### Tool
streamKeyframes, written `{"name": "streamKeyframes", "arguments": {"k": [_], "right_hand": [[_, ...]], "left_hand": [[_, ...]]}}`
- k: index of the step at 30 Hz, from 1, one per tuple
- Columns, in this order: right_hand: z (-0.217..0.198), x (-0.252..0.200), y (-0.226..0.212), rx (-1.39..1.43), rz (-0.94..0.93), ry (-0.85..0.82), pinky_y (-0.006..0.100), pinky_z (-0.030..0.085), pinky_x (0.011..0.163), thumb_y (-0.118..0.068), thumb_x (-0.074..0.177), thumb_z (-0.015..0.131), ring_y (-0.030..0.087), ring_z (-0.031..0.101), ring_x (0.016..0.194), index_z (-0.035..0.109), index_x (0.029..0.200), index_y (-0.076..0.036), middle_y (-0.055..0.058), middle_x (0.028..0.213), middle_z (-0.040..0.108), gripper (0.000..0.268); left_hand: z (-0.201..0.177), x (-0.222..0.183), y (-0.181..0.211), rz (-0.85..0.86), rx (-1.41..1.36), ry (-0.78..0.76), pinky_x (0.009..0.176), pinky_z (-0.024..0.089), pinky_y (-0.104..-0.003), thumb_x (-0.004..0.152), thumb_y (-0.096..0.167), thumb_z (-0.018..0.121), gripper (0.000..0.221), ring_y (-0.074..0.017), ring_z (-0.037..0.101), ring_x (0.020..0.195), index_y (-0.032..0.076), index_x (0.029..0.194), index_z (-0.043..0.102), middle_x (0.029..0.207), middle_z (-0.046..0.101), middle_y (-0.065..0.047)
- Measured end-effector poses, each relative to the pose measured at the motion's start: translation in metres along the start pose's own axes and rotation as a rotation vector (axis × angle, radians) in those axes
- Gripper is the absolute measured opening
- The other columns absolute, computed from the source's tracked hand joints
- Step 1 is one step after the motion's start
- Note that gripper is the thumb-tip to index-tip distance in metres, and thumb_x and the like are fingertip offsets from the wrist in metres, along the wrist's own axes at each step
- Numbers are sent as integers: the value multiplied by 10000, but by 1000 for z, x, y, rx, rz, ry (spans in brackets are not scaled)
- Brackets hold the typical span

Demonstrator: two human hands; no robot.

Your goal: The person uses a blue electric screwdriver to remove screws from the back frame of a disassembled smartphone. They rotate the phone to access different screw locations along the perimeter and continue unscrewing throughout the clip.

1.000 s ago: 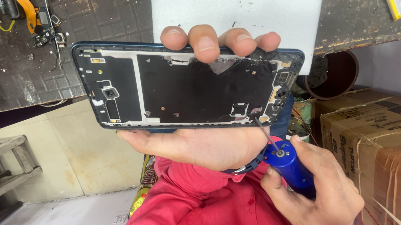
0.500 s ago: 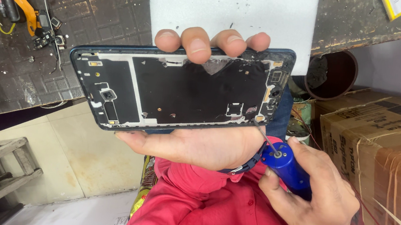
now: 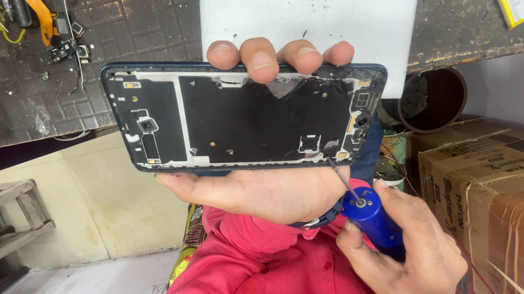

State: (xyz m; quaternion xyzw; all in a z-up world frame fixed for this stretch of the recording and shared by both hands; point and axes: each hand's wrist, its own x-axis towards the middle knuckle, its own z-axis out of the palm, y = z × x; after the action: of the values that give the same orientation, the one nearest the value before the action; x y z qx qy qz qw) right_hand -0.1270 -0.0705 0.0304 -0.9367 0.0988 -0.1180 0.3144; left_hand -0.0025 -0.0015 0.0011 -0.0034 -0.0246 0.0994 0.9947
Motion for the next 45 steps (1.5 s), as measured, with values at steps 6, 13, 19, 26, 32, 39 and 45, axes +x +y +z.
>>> {"name": "streamKeyframes", "arguments": {"k": [6, 13, 19, 26, 32, 39, 45], "right_hand": [[0, -3, 0, 28, 49, -14, 346, 596, 818, -71, 756, 845, 272, 752, 920, 638, 1194, 44, 204, 1067, 716, 498], [0, -4, -1, 25, 65, -17, 339, 590, 804, -66, 743, 840, 268, 746, 902, 635, 1200, 48, 202, 1053, 714, 513], [-1, -6, 0, 23, 75, -6, 342, 592, 806, -71, 736, 832, 273, 747, 909, 636, 1206, 40, 195, 1055, 714, 521], [1, -5, 2, 1, 68, 12, 347, 591, 773, -81, 718, 841, 273, 745, 872, 651, 1185, 24, 183, 1014, 716, 515], [2, -2, -1, 8, 59, 21, 350, 593, 787, -73, 721, 829, 278, 749, 893, 647, 1181, 25, 182, 1028, 719, 505], [0, 1, -1, 48, 52, -11, 342, 593, 774, -65, 725, 825, 262, 752, 880, 637, 1177, 40, 183, 1024, 721, 501], [0, 1, -2, 23, 41, -14, 336, 589, 790, -64, 719, 827, 274, 749, 899, 636, 1176, 44, 195, 1040, 719, 507]], "left_hand": [[0, 0, 2, -12, 27, 16, 1063, 440, -556, 1012, 886, 395, 922, -320, 592, 1114, 18, 1311, 477, 1143, 585, -132], [0, -1, 0, 16, 40, 41, 1041, 455, -551, 1006, 865, 372, 911, -323, 593, 1090, 9, 1298, 485, 1123, 584, -139], [0, 1, 0, 22, 43, 51, 1023, 475, -545, 995, 881, 379, 921, -325, 597, 1074, 15, 1289, 486, 1142, 605, -151], [4, 1, 0, 11, 48, 100, 1015, 469, -558, 960, 884, 376, 932, -332, 609, 1072, 13, 1274, 485, 1139, 613, -162], [6, 4, -3, 40, 42, 49, 1047, 472, -550, 976, 878, 374, 939, -325, 626, 1105, -1, 1284, 491, 1143, 627, -155], [6, 2, -2, 1, -20, 77, 1030, 458, -552, 950, 894, 393, 966, -339, 610, 1111, -7, 1286, 486, 1145, 623, -168], [4, 2, -4, -27, -28, 67, 1061, 458, -575, 944, 902, 421, 982, -333, 592, 1086, -13, 1295, 487, 1157, 623, -170]]}}
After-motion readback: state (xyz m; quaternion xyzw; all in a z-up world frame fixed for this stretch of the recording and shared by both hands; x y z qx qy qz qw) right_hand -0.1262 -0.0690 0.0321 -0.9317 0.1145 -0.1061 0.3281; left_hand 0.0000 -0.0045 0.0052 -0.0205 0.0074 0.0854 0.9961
